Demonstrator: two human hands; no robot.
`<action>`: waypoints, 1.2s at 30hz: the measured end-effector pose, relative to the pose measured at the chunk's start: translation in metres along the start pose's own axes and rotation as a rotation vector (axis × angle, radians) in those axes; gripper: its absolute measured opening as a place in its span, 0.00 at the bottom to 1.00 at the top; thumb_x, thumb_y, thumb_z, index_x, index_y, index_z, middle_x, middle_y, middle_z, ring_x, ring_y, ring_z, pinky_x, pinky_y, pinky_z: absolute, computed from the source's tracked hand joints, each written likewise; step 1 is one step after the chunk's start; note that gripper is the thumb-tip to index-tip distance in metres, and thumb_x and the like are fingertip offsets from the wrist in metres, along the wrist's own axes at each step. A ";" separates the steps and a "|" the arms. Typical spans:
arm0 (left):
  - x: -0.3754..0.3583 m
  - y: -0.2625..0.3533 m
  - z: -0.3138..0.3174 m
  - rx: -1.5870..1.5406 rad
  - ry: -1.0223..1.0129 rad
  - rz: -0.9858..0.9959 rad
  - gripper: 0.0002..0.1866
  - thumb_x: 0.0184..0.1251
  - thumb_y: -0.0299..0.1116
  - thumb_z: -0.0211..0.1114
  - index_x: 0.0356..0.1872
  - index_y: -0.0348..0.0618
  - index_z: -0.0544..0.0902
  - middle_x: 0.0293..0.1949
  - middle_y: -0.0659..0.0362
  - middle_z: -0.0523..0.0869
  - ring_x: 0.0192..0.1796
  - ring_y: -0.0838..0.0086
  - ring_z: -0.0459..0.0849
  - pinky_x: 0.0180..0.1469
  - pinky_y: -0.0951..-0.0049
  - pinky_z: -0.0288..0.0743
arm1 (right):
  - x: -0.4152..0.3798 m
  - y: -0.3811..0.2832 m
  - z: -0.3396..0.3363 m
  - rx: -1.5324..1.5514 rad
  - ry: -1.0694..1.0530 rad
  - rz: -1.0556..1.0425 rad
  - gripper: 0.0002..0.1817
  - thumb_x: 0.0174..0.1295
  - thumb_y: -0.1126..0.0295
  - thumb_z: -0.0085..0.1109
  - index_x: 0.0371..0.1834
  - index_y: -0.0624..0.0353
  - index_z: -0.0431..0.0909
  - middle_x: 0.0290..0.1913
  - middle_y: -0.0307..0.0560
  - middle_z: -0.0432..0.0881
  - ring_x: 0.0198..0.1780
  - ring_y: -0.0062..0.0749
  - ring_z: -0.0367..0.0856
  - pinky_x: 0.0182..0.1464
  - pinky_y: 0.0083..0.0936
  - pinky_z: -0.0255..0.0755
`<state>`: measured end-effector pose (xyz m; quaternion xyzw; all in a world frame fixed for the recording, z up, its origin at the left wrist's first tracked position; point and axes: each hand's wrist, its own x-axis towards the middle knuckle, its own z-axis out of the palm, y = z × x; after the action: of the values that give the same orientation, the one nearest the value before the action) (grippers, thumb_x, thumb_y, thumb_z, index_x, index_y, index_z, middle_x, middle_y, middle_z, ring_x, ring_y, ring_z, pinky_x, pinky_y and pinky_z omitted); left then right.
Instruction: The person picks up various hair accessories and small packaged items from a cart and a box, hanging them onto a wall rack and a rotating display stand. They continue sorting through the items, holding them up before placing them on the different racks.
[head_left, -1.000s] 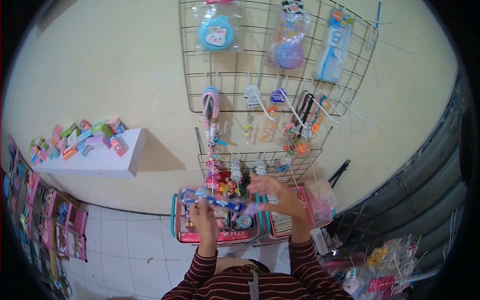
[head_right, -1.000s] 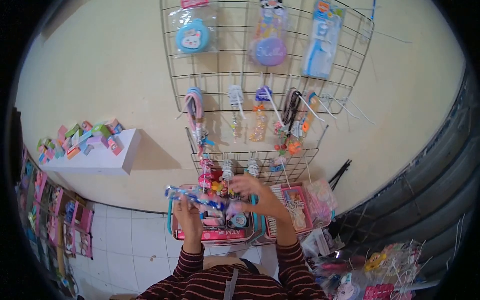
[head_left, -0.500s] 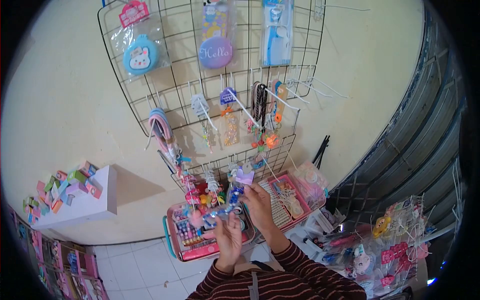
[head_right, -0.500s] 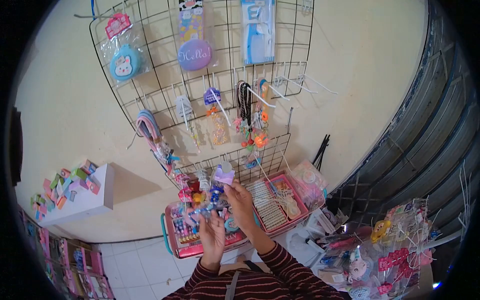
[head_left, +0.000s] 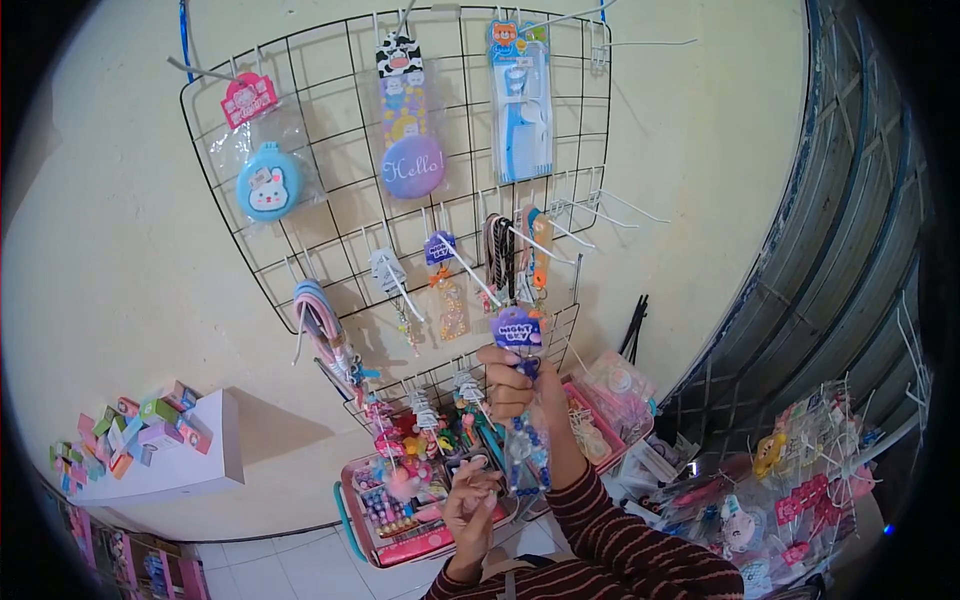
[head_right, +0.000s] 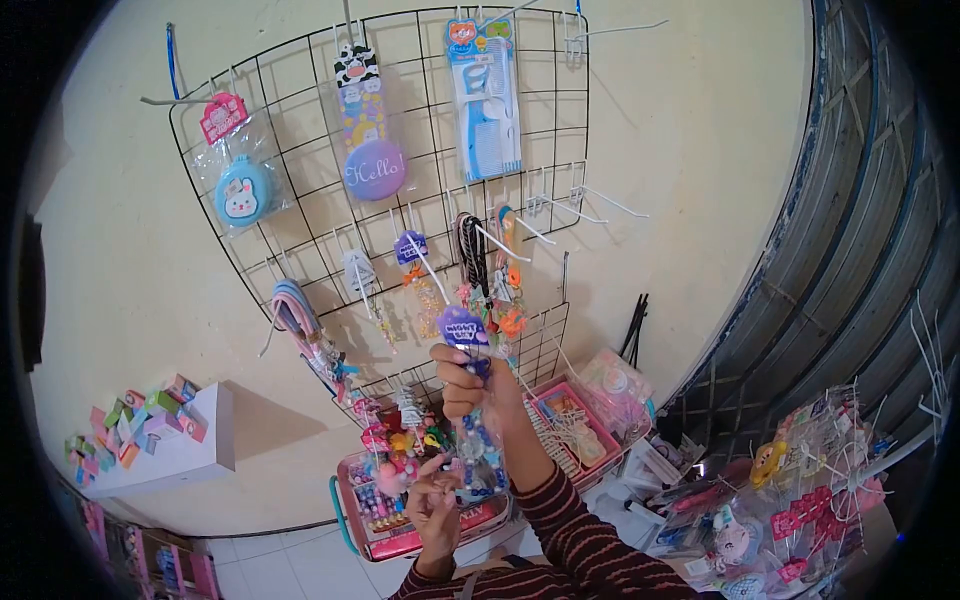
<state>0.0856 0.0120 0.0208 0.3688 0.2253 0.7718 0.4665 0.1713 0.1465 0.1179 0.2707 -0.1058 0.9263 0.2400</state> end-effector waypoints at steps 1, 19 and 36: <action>0.000 -0.001 -0.003 0.001 0.003 -0.003 0.08 0.48 0.16 0.53 0.28 0.40 0.70 0.49 0.50 0.67 0.44 0.66 0.73 0.46 0.69 0.65 | 0.001 -0.001 -0.001 0.080 -0.035 0.026 0.04 0.58 0.69 0.35 0.27 0.54 0.57 0.14 0.32 0.54 0.12 0.13 0.50 0.19 0.13 0.45; 0.011 0.010 -0.042 0.111 0.246 0.078 0.06 0.51 0.24 0.54 0.31 0.41 0.68 0.42 0.55 0.69 0.35 0.75 0.72 0.36 0.76 0.64 | 0.016 0.008 -0.008 0.545 -0.020 -0.113 0.06 0.55 0.71 0.42 0.26 0.55 0.56 0.13 0.31 0.53 0.11 0.13 0.52 0.15 0.11 0.47; 0.090 0.071 0.036 0.929 -0.424 0.438 0.28 0.55 0.30 0.50 0.57 0.34 0.54 0.52 0.47 0.67 0.55 0.61 0.64 0.56 0.65 0.51 | 0.018 0.009 -0.003 0.637 0.031 -0.116 0.04 0.55 0.75 0.35 0.24 0.60 0.58 0.12 0.33 0.53 0.10 0.15 0.52 0.15 0.13 0.45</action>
<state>0.0482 0.0594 0.1250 0.7212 0.3612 0.5792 0.1184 0.1522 0.1471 0.1244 0.3235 0.2089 0.9016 0.1970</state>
